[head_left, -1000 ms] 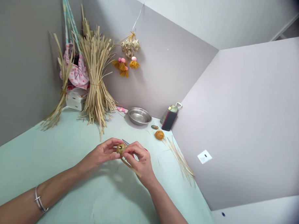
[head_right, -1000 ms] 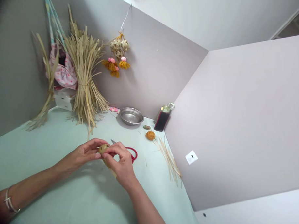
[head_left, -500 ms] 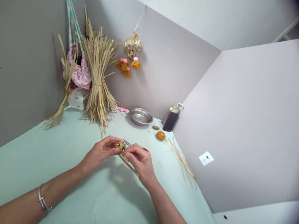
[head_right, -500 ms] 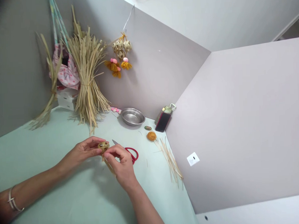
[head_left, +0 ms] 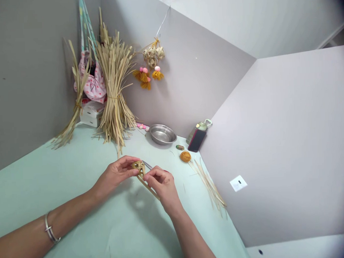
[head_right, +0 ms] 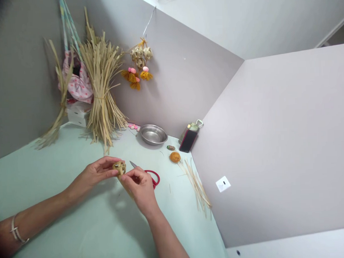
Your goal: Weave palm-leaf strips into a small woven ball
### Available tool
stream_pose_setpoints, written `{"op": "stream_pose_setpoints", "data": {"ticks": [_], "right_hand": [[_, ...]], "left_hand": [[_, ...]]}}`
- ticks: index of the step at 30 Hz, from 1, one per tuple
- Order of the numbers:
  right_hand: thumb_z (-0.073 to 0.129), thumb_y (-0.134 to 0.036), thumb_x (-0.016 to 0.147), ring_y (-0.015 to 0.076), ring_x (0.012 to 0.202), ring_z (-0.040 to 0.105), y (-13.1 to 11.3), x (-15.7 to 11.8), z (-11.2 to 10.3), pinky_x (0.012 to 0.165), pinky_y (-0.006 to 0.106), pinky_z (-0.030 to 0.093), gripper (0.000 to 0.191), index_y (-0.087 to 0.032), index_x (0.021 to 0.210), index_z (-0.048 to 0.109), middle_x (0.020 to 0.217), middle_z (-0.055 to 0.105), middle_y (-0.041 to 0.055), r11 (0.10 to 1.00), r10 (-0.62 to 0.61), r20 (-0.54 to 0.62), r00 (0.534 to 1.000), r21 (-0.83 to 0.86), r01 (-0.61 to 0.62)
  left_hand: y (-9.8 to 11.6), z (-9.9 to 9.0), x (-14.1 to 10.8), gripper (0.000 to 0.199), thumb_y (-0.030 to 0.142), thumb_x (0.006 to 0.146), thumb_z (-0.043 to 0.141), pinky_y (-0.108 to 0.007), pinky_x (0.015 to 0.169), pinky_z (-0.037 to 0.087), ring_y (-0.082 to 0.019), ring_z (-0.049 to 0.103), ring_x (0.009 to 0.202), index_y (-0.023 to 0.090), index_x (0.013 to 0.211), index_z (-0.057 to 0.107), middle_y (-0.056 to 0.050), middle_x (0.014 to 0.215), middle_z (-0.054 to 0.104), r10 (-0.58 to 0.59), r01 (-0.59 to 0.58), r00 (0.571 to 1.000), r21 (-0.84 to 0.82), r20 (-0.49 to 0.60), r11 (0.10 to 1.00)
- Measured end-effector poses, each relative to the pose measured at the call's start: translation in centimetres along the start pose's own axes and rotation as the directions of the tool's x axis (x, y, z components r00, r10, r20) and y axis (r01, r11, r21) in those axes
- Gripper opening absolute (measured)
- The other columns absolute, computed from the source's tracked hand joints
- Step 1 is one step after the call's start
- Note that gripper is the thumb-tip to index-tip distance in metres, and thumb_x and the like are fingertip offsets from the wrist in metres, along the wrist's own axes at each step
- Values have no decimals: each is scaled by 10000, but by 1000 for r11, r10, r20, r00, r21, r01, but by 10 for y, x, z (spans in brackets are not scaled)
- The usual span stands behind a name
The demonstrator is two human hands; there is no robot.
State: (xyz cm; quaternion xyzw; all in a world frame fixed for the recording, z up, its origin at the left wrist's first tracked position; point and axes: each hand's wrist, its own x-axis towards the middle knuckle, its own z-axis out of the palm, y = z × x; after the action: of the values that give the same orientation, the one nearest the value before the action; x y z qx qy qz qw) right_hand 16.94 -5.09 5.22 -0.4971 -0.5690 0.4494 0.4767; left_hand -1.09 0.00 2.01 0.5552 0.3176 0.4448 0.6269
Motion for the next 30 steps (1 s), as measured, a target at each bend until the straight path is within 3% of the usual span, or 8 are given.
{"op": "stream_pose_setpoints", "data": {"ticks": [2, 4, 13, 20, 30], "right_hand": [[679, -308, 777, 86, 505, 360, -1, 0, 0, 489, 238, 260, 193, -174, 648, 630, 564, 466, -43, 990, 127, 50, 991, 51, -129], [666, -294, 766, 86, 493, 346, 0, 1, -1, 483, 233, 245, 169, -173, 655, 626, 531, 457, -48, 982, 172, 89, 981, 58, -177], [624, -220, 759, 101, 559, 418, 7, 2, -3, 550, 231, 306, 111, -173, 673, 675, 589, 523, -29, 989, 140, 115, 983, 38, -145], [646, -262, 760, 109, 578, 434, 4, 1, -3, 555, 237, 316, 126, -183, 665, 670, 643, 525, -22, 992, 126, 137, 982, -1, -127], [606, -193, 732, 108, 579, 440, 9, 3, 3, 590, 243, 330, 97, -165, 660, 664, 592, 542, -28, 982, 143, 120, 982, 110, -156]], "left_hand": [[-2, -1, 0, 353, 347, 806, 739, -377, 1002, 460, -245, 609, 1120, 226, 1122, 636, -55, 1134, 680, 18, -18, 1000, 20, -18, 1000], [-2, 0, 0, 351, 347, 804, 738, -377, 1006, 459, -248, 612, 1122, 227, 1120, 644, -55, 1135, 684, 32, -32, 999, 41, -24, 999], [3, 5, -3, 363, 366, 778, 751, -390, 980, 489, -280, 606, 1134, 228, 1105, 674, -67, 1139, 692, 109, -102, 993, 143, -46, 984], [4, 6, -3, 353, 363, 755, 769, -388, 948, 501, -285, 631, 1085, 214, 1065, 690, -75, 1087, 713, 73, -64, 995, 137, -64, 988], [-7, 4, -4, 354, 374, 786, 757, -359, 964, 490, -258, 593, 1122, 234, 1101, 675, -61, 1143, 673, 124, -112, 990, 177, -60, 978]]}}
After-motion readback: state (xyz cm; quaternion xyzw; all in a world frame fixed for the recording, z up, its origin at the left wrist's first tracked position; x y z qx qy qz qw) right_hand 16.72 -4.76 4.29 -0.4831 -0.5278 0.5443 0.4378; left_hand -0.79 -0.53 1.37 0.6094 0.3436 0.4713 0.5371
